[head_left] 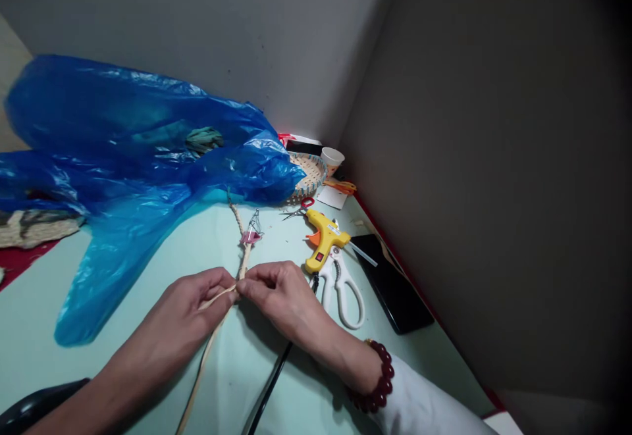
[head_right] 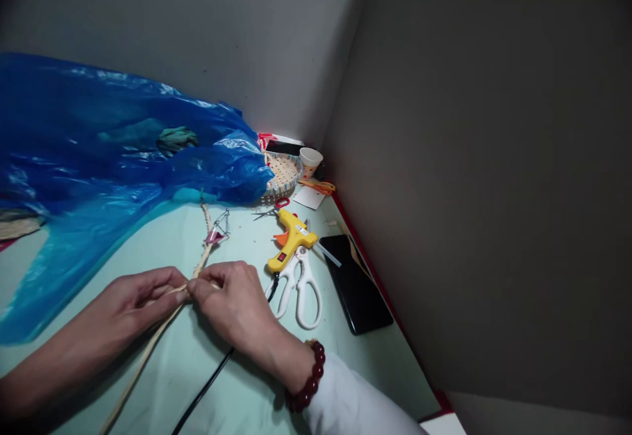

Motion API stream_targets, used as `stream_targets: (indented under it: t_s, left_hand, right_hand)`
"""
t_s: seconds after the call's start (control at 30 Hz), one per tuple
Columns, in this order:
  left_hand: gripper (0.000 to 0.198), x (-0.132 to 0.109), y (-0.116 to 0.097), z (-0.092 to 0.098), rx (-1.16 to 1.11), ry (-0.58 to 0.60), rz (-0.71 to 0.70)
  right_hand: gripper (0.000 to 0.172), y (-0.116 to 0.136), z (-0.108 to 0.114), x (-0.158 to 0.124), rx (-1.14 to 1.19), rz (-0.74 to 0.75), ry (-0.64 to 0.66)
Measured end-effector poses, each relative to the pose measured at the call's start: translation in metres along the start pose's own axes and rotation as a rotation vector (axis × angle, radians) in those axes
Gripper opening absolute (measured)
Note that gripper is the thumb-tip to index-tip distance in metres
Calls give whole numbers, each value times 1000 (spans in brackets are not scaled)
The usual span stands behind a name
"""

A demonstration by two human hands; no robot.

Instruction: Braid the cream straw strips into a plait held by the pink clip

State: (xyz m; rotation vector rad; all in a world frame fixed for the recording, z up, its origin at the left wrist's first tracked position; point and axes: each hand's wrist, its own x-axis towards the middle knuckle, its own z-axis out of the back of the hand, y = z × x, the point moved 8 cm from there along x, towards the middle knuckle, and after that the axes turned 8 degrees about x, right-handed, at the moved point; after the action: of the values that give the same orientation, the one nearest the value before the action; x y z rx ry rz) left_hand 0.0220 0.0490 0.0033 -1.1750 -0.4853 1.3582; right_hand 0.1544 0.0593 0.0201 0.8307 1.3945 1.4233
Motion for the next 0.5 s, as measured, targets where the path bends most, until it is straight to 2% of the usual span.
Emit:
stream_targets:
  t_s: [0.2,0.27,0.4,0.5]
  left_hand:
    - [47,-9,-20,14,432,-107,-61]
    - [49,-13,-22,13,488,-120,-48]
    - [52,-19,-18,-6,473,-62,-38]
    - [46,-22,-13,-26,609,-42,-60]
  right_hand:
    - [31,2,-1,-3,-71,73,-44]
    - [31,4,0,-5,-105,97,-59]
    - [30,5,1,-6,-100,144,-56]
    - [30,2,-2,-6,-26,127,16]
